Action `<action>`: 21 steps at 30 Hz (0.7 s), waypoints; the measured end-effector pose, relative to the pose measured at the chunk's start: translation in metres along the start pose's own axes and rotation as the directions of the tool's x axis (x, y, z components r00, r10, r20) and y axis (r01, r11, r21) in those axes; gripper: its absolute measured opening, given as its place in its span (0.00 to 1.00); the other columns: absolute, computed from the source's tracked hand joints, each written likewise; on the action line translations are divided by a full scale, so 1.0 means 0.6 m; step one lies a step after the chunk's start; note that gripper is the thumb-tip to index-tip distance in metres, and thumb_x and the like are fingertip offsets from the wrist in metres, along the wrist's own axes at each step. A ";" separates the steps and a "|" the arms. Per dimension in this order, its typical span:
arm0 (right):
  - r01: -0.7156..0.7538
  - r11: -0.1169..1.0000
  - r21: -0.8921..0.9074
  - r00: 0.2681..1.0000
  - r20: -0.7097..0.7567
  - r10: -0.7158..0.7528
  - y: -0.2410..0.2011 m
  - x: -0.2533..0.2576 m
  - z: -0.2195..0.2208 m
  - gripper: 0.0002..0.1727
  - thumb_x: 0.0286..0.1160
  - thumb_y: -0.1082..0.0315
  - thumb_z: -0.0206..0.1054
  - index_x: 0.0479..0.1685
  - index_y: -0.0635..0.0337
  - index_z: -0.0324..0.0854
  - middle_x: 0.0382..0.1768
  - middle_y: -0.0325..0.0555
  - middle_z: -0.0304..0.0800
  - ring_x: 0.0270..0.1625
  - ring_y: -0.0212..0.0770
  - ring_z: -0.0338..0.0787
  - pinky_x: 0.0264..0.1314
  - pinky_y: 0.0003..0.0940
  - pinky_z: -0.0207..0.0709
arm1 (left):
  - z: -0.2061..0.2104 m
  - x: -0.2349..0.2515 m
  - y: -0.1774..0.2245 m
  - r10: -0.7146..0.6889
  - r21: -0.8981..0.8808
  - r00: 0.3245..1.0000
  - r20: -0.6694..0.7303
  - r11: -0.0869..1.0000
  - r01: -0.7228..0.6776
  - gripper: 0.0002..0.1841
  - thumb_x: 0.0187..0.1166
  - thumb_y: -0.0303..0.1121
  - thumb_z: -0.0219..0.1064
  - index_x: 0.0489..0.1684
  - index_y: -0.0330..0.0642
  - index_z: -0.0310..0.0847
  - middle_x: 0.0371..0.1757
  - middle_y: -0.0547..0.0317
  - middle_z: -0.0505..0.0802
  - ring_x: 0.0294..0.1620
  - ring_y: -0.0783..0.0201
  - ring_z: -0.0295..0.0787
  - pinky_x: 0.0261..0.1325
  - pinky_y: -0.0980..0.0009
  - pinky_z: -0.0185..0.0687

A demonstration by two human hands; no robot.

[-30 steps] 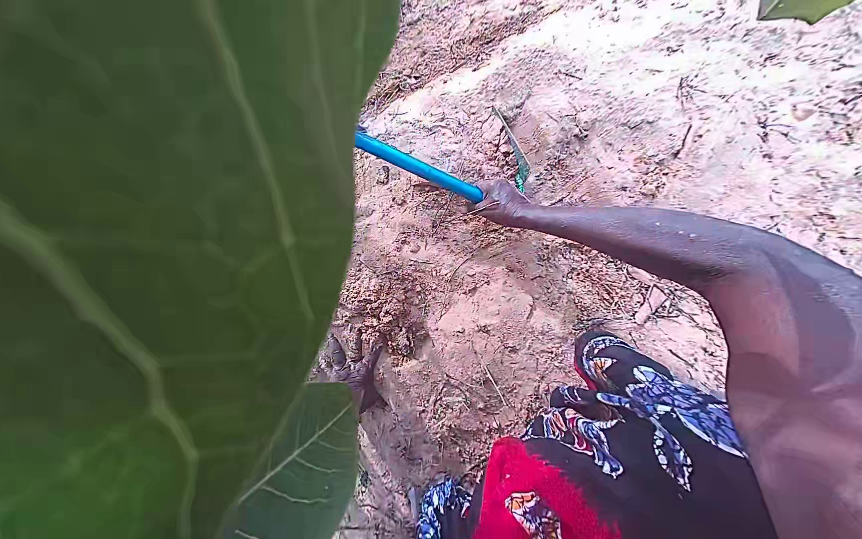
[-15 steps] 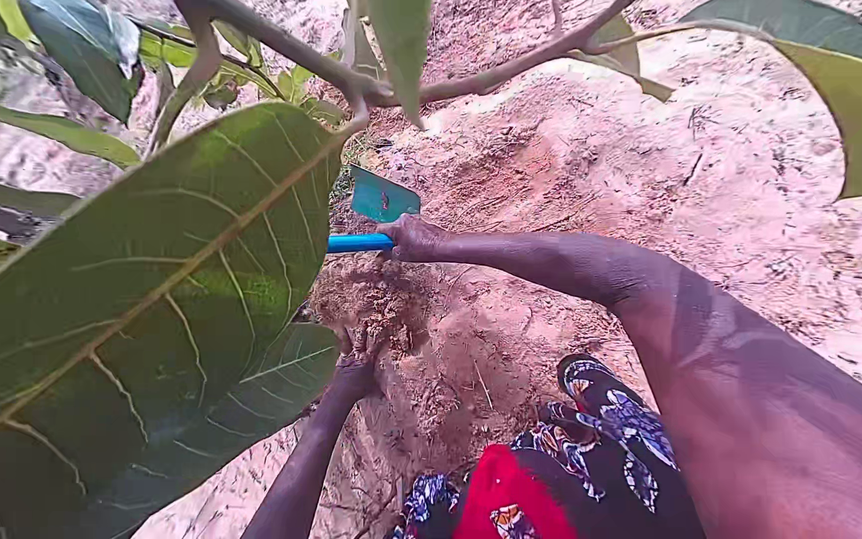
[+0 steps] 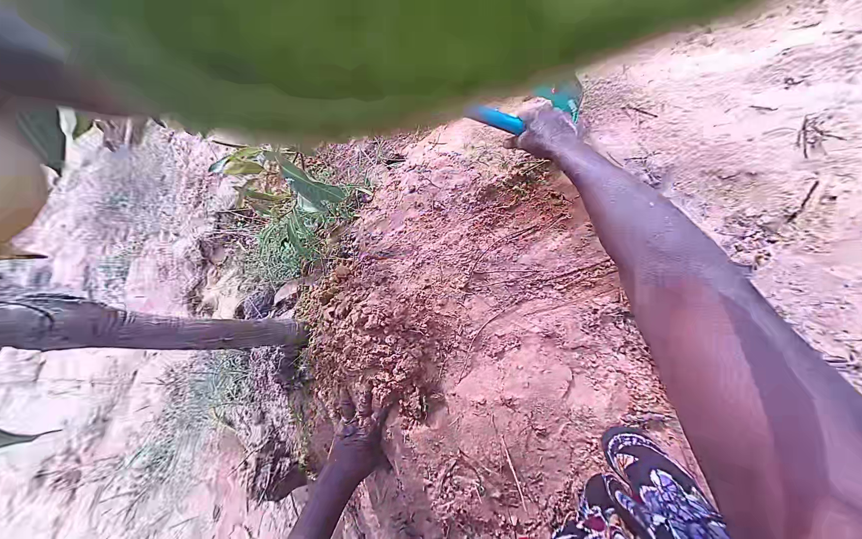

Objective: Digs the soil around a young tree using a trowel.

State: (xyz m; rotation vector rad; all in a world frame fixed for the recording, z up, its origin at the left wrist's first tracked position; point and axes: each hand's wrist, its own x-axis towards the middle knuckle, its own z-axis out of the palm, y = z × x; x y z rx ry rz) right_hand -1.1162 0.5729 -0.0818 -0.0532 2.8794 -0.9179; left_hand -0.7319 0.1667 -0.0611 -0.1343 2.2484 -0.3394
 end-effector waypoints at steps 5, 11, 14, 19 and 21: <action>0.022 0.973 0.230 0.999 0.020 -0.027 -0.010 -0.014 0.068 0.28 0.74 0.52 0.76 0.57 0.73 0.84 0.59 0.73 0.86 0.67 0.70 0.84 0.70 0.71 0.71 | -0.006 0.000 0.003 -0.041 0.011 0.998 0.057 0.999 0.041 0.50 0.70 0.45 0.78 0.96 0.54 0.52 0.95 0.28 0.42 0.94 0.22 0.24 0.88 0.27 0.25; 0.104 0.887 0.449 0.986 0.073 -0.152 -0.072 -0.082 0.100 0.22 0.74 0.57 0.77 0.52 0.70 0.85 0.44 0.61 0.88 0.47 0.54 0.88 0.57 0.58 0.77 | -0.002 0.002 0.001 -0.004 0.000 1.000 0.003 1.000 0.004 0.49 0.71 0.45 0.77 0.96 0.52 0.52 0.95 0.30 0.45 0.95 0.26 0.32 0.90 0.31 0.33; 0.152 0.891 0.427 0.955 0.168 -0.244 -0.115 -0.122 0.110 0.22 0.74 0.58 0.77 0.54 0.70 0.85 0.48 0.64 0.89 0.53 0.58 0.88 0.64 0.60 0.75 | 0.004 0.002 -0.003 0.031 -0.038 0.997 -0.076 0.999 -0.034 0.48 0.69 0.44 0.78 0.95 0.53 0.55 0.94 0.25 0.42 0.93 0.21 0.32 0.89 0.28 0.34; 0.209 0.882 0.421 0.911 0.243 -0.332 -0.172 -0.187 0.116 0.22 0.73 0.56 0.78 0.47 0.70 0.86 0.42 0.59 0.88 0.47 0.54 0.87 0.57 0.57 0.76 | 0.000 0.002 -0.001 0.017 -0.016 0.999 -0.039 1.000 -0.018 0.54 0.68 0.42 0.79 0.98 0.58 0.46 0.96 0.29 0.38 0.94 0.23 0.30 0.89 0.31 0.40; 0.255 0.877 0.407 0.875 0.288 -0.388 -0.194 -0.214 0.118 0.22 0.74 0.55 0.78 0.48 0.68 0.86 0.42 0.58 0.88 0.47 0.53 0.87 0.56 0.57 0.77 | -0.001 0.004 0.000 0.012 0.002 0.999 -0.033 1.000 -0.012 0.56 0.67 0.42 0.79 0.98 0.58 0.43 0.96 0.31 0.35 0.94 0.23 0.28 0.89 0.30 0.40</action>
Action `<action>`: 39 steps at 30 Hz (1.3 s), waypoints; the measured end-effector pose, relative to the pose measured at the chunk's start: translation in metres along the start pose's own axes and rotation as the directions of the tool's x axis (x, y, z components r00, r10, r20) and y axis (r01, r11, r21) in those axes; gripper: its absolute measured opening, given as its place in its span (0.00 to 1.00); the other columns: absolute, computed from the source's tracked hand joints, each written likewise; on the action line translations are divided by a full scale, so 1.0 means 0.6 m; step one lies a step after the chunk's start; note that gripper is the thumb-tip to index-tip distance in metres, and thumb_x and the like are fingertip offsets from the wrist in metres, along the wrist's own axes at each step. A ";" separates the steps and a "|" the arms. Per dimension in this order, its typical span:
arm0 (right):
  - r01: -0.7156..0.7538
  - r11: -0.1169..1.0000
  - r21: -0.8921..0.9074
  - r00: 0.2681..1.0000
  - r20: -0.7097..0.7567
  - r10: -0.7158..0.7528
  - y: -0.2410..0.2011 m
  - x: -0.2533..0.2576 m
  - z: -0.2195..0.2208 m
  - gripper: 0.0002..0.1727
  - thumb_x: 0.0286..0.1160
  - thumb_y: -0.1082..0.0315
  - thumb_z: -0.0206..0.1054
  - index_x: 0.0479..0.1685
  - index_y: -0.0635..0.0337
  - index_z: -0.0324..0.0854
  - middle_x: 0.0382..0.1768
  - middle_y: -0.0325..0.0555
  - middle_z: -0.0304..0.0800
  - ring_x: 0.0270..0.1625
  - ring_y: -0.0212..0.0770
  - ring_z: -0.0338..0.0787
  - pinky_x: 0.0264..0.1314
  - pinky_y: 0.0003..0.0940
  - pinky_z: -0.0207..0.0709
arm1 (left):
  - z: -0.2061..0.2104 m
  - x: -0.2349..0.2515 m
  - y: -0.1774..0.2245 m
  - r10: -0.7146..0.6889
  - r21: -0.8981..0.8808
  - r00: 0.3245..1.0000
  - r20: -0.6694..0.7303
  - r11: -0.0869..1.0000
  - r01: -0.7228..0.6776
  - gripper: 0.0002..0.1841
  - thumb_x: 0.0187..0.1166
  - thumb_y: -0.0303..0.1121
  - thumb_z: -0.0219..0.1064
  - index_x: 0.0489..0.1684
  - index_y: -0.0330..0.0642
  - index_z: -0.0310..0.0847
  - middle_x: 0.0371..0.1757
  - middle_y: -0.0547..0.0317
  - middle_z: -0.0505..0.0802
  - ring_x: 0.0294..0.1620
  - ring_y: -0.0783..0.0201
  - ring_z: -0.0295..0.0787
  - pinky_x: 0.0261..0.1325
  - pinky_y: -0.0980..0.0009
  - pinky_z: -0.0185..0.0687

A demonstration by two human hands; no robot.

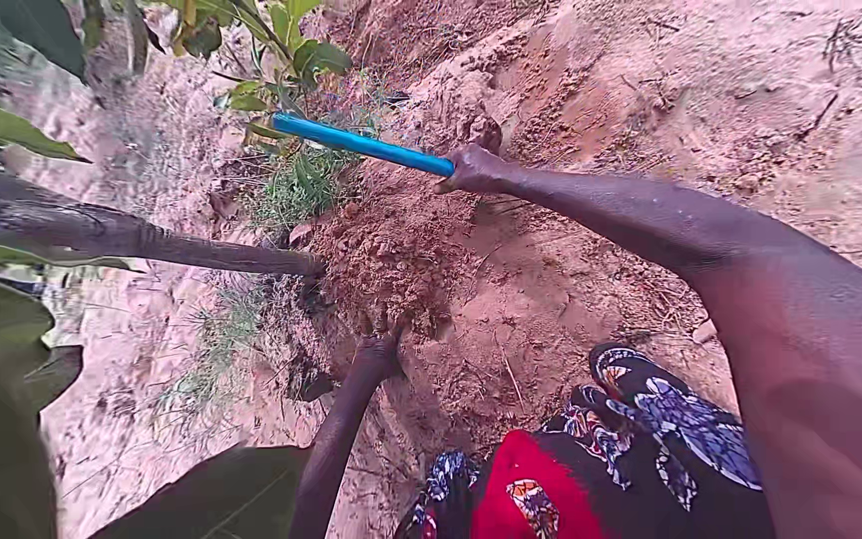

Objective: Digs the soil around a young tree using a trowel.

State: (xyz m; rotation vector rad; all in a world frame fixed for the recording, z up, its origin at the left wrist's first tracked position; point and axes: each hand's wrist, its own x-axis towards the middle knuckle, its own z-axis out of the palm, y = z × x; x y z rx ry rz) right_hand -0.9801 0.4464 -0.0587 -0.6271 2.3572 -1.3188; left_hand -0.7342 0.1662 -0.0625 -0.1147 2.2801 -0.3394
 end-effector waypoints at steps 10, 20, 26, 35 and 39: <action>0.273 0.960 -0.060 0.945 0.204 -0.256 -0.152 -0.050 0.083 0.21 0.77 0.53 0.75 0.46 0.66 0.85 0.41 0.56 0.88 0.48 0.55 0.88 0.53 0.58 0.77 | -0.009 -0.010 0.008 -0.039 -0.006 0.999 0.038 0.999 0.039 0.60 0.66 0.39 0.81 0.99 0.58 0.36 0.97 0.34 0.37 0.95 0.28 0.35 0.87 0.33 0.51; 0.210 0.849 -0.485 0.977 0.070 -0.202 -0.109 0.027 0.016 0.19 0.83 0.57 0.68 0.60 0.64 0.83 0.53 0.67 0.89 0.58 0.70 0.89 0.56 0.71 0.75 | -0.003 -0.007 0.003 -0.035 -0.011 0.999 0.035 0.999 0.036 0.54 0.69 0.42 0.78 0.98 0.54 0.43 0.95 0.27 0.40 0.94 0.23 0.32 0.87 0.30 0.46; -0.092 0.931 -0.353 0.981 -0.195 0.023 0.013 0.125 -0.066 0.23 0.79 0.54 0.70 0.60 0.66 0.85 0.59 0.71 0.88 0.67 0.71 0.85 0.65 0.73 0.73 | -0.002 -0.003 -0.001 0.007 -0.025 0.999 0.035 1.000 -0.006 0.50 0.74 0.46 0.74 0.98 0.54 0.46 0.95 0.28 0.46 0.94 0.22 0.29 0.89 0.28 0.31; 0.196 0.958 -0.212 0.975 0.147 -0.167 -0.046 0.096 0.056 0.18 0.74 0.54 0.75 0.41 0.63 0.87 0.38 0.56 0.88 0.46 0.58 0.89 0.50 0.63 0.78 | -0.012 -0.008 0.007 0.018 -0.021 0.999 0.034 1.000 -0.017 0.53 0.70 0.43 0.78 0.98 0.55 0.45 0.94 0.27 0.46 0.94 0.21 0.28 0.88 0.26 0.31; 0.287 0.949 -0.129 0.942 0.217 -0.255 -0.129 0.041 0.098 0.17 0.77 0.58 0.73 0.47 0.66 0.85 0.43 0.59 0.88 0.51 0.58 0.87 0.55 0.60 0.77 | -0.016 -0.013 0.008 -0.003 -0.024 0.998 0.056 1.000 0.004 0.56 0.69 0.41 0.79 0.99 0.60 0.39 0.96 0.32 0.37 0.94 0.23 0.25 0.88 0.30 0.42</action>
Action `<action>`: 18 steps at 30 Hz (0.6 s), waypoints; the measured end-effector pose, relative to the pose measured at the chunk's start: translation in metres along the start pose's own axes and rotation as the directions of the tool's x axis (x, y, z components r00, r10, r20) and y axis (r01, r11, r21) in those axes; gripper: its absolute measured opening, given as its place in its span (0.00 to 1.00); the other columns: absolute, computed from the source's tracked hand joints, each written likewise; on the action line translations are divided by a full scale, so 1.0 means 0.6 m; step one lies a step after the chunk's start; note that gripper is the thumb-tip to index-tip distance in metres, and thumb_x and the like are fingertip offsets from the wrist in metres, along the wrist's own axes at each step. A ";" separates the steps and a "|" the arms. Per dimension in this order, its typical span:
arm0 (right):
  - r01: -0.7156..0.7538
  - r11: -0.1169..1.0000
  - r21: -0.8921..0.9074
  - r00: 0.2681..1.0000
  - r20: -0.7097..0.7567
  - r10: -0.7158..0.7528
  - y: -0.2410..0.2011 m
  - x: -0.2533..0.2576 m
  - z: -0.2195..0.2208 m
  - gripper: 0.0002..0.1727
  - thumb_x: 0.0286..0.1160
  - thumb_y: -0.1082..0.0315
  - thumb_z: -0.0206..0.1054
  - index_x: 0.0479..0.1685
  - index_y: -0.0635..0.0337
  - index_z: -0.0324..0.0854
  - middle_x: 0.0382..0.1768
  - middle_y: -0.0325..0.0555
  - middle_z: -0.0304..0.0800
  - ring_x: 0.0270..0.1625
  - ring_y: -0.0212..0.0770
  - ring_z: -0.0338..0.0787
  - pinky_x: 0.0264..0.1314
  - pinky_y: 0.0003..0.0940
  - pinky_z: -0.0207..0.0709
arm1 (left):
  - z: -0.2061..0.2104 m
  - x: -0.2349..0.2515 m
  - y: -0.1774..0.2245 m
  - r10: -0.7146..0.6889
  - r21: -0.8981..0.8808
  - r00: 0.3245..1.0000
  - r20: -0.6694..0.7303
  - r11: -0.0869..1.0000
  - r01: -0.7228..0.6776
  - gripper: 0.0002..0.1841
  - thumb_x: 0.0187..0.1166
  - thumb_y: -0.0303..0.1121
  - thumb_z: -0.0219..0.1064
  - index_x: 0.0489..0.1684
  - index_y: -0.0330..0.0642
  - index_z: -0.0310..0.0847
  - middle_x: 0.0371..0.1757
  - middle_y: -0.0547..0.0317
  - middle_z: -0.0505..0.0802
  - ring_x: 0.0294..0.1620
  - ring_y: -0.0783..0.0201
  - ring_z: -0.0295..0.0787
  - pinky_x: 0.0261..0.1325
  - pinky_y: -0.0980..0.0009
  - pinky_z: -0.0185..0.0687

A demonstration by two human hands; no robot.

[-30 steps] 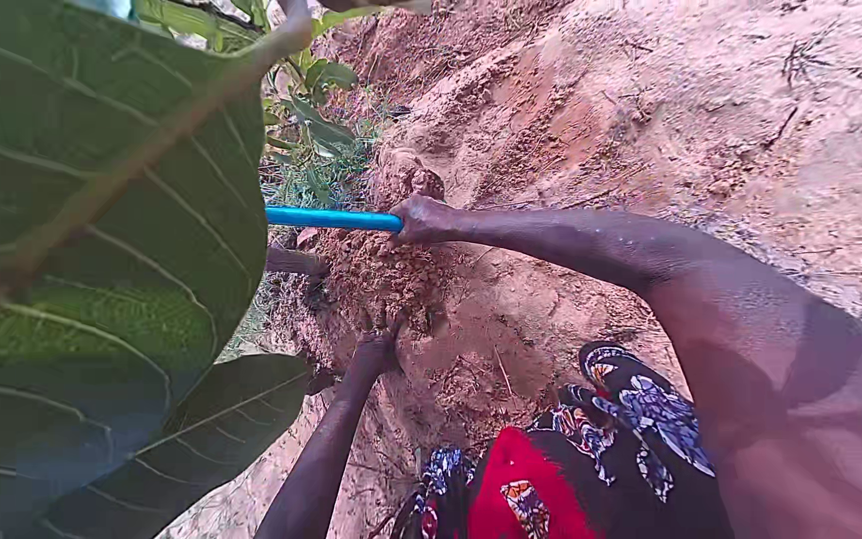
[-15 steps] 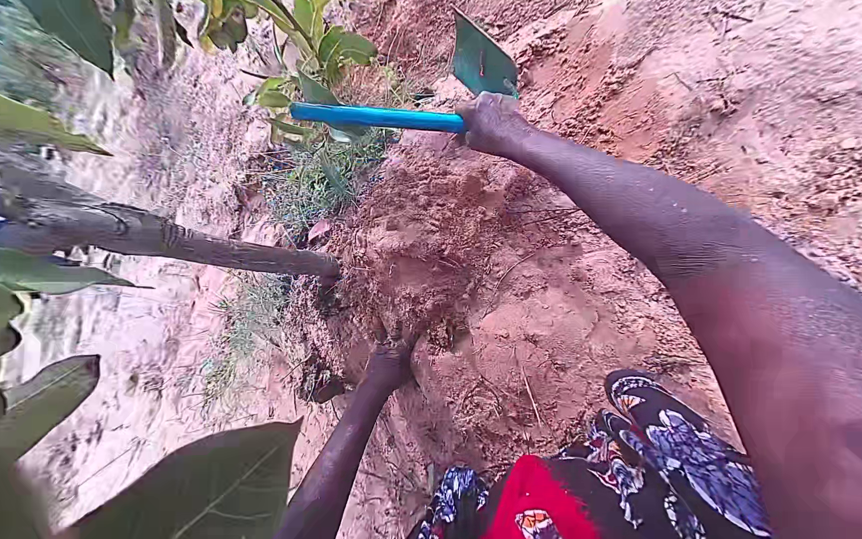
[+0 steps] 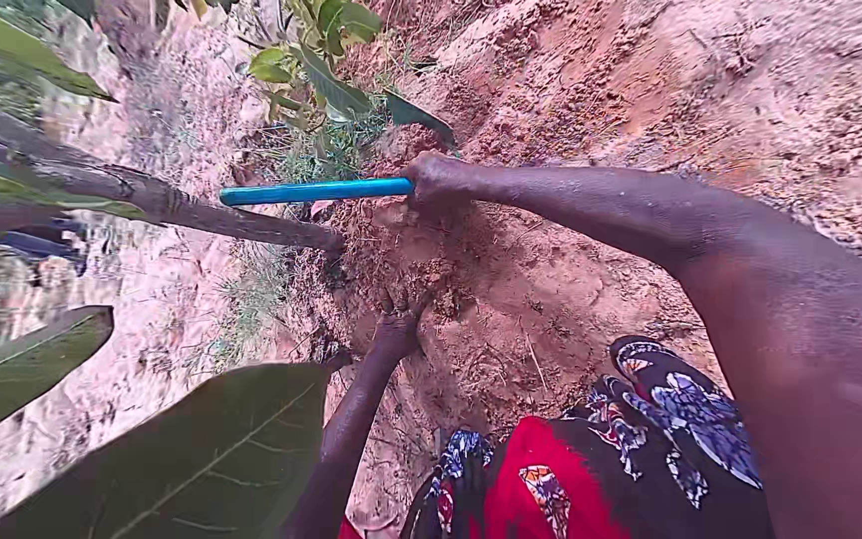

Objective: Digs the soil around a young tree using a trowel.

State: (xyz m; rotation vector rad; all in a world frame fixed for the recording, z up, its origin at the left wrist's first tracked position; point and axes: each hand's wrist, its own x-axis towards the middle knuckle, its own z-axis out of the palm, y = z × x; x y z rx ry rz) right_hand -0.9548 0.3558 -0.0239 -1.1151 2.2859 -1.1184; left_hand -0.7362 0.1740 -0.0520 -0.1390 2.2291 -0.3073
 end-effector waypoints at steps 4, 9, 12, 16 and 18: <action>-0.024 0.996 0.086 0.999 -0.029 0.026 -0.079 -0.021 0.008 0.23 0.78 0.52 0.74 0.49 0.67 0.85 0.46 0.58 0.88 0.52 0.54 0.87 0.59 0.55 0.78 | 0.003 -0.005 -0.001 0.010 -0.049 1.000 0.003 0.999 -0.010 0.55 0.71 0.38 0.79 0.99 0.52 0.39 0.95 0.30 0.44 0.94 0.26 0.39 0.85 0.29 0.51; -0.044 0.990 0.132 0.993 -0.106 0.058 -0.110 -0.076 0.009 0.21 0.81 0.54 0.72 0.52 0.68 0.84 0.45 0.58 0.88 0.50 0.53 0.88 0.57 0.54 0.77 | 0.005 -0.008 0.000 0.039 -0.015 0.996 -0.076 0.999 -0.040 0.56 0.70 0.36 0.78 0.99 0.54 0.37 0.96 0.32 0.36 0.95 0.26 0.23 0.90 0.31 0.34; -0.139 0.976 0.170 0.978 -0.134 0.163 -0.104 -0.093 0.012 0.20 0.79 0.56 0.73 0.52 0.68 0.84 0.47 0.59 0.89 0.52 0.54 0.88 0.59 0.55 0.77 | 0.013 0.001 -0.006 0.065 0.030 0.991 -0.115 0.998 -0.062 0.58 0.66 0.40 0.80 0.99 0.57 0.39 0.96 0.30 0.38 0.95 0.25 0.30 0.88 0.32 0.46; -0.227 0.966 0.127 0.956 -0.161 0.246 -0.100 -0.090 0.036 0.19 0.80 0.57 0.71 0.53 0.68 0.86 0.51 0.63 0.89 0.58 0.59 0.89 0.62 0.60 0.77 | 0.014 0.006 -0.011 0.057 0.079 0.993 -0.103 0.996 -0.049 0.61 0.65 0.39 0.81 0.99 0.58 0.35 0.96 0.32 0.37 0.95 0.25 0.29 0.86 0.29 0.50; -0.184 0.972 0.146 0.967 -0.151 0.206 -0.133 -0.101 0.036 0.17 0.81 0.62 0.70 0.55 0.69 0.85 0.53 0.64 0.89 0.60 0.59 0.88 0.64 0.59 0.76 | 0.017 0.006 -0.010 0.068 0.056 0.990 -0.124 0.997 -0.061 0.62 0.61 0.39 0.84 0.99 0.57 0.37 0.96 0.31 0.36 0.94 0.24 0.25 0.86 0.25 0.41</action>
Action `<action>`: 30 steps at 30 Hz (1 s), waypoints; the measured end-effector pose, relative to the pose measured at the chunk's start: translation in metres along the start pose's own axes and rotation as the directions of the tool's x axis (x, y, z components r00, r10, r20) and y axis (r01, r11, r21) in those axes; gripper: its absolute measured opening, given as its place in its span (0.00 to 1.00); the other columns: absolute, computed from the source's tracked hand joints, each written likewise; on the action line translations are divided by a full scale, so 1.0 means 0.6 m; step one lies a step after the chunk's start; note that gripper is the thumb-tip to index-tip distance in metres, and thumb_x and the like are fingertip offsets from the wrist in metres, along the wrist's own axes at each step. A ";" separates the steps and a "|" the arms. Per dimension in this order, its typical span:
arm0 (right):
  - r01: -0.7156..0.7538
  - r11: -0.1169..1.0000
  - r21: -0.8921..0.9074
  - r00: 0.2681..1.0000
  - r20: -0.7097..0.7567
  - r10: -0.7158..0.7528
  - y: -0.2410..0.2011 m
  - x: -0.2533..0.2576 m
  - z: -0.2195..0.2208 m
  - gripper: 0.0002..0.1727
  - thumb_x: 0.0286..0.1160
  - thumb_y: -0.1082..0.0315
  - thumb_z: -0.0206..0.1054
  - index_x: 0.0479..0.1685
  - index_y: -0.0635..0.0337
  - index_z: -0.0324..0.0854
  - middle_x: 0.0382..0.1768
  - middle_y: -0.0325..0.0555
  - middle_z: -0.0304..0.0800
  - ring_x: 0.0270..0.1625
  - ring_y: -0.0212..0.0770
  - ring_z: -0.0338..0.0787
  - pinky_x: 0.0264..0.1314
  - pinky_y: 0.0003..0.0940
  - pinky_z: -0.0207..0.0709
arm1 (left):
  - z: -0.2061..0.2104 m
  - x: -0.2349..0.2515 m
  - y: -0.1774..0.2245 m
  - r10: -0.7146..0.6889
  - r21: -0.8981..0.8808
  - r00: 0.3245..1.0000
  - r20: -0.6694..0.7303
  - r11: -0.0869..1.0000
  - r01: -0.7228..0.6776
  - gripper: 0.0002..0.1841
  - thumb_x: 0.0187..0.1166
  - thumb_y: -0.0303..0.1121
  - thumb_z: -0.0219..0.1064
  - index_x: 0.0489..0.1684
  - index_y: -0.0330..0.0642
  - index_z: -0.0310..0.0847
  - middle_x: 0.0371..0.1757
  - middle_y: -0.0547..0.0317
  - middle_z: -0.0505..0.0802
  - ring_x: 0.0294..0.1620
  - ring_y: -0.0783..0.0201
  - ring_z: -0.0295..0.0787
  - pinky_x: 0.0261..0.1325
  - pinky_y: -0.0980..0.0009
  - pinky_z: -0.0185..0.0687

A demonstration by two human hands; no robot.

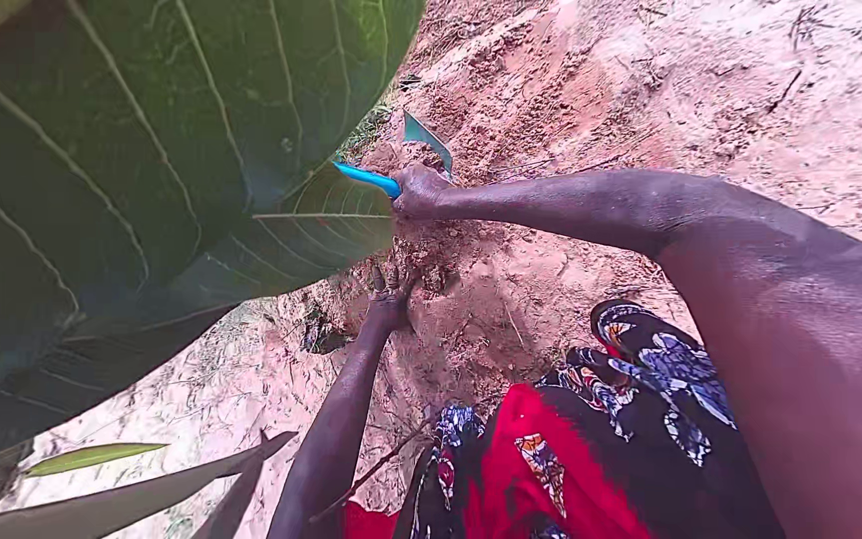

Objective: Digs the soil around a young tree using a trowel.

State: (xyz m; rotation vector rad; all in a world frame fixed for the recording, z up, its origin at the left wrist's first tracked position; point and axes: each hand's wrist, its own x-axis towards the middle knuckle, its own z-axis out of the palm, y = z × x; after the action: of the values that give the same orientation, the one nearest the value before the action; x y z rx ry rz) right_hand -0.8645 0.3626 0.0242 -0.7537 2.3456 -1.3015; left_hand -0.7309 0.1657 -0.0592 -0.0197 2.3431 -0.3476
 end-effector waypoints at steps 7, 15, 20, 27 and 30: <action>0.121 0.985 -0.124 0.987 -0.092 -0.133 -0.018 -0.042 -0.078 0.16 0.81 0.62 0.70 0.55 0.68 0.84 0.49 0.59 0.89 0.55 0.54 0.89 0.60 0.54 0.77 | -0.007 -0.006 0.006 -0.008 0.025 0.999 0.048 1.000 0.007 0.55 0.66 0.39 0.81 0.97 0.45 0.46 0.96 0.29 0.39 0.95 0.25 0.25 0.89 0.29 0.35; -0.561 0.805 -0.192 0.797 -0.386 0.464 0.313 -0.103 -0.183 0.27 0.83 0.54 0.68 0.62 0.74 0.80 0.62 0.75 0.84 0.70 0.73 0.83 0.70 0.72 0.71 | -0.016 -0.017 0.011 -0.090 0.046 0.965 0.248 0.996 0.081 0.34 0.75 0.47 0.75 0.72 0.28 0.77 0.75 0.29 0.82 0.82 0.32 0.71 0.83 0.32 0.58; -0.380 0.922 -0.073 0.902 -0.252 0.352 0.328 -0.103 -0.098 0.17 0.80 0.65 0.70 0.52 0.75 0.84 0.52 0.72 0.88 0.61 0.67 0.87 0.67 0.64 0.73 | -0.012 -0.014 0.008 -0.106 0.013 0.965 0.241 0.994 0.106 0.38 0.75 0.46 0.74 0.82 0.32 0.69 0.78 0.28 0.79 0.85 0.32 0.67 0.85 0.33 0.56; -0.319 0.948 -0.017 0.933 -0.179 0.311 0.258 -0.098 -0.062 0.22 0.78 0.55 0.74 0.50 0.70 0.85 0.47 0.63 0.89 0.53 0.59 0.89 0.61 0.61 0.76 | -0.007 -0.009 0.004 -0.090 -0.003 0.976 0.196 0.996 0.093 0.37 0.75 0.46 0.74 0.81 0.33 0.70 0.77 0.30 0.80 0.84 0.32 0.70 0.85 0.33 0.57; -0.272 0.959 -0.081 0.962 -0.058 0.268 0.188 -0.096 -0.033 0.16 0.80 0.64 0.71 0.52 0.71 0.84 0.48 0.66 0.88 0.55 0.62 0.88 0.61 0.62 0.76 | -0.004 -0.012 0.003 -0.101 -0.013 0.979 0.176 0.994 0.105 0.39 0.73 0.47 0.76 0.82 0.33 0.70 0.78 0.31 0.80 0.85 0.34 0.69 0.86 0.35 0.55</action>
State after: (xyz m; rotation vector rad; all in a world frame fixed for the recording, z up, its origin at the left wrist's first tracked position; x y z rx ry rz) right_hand -0.8608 0.4597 -0.0594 -0.4105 2.4522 -1.1153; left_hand -0.7273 0.1687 -0.0533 -0.1763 2.1759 -0.3558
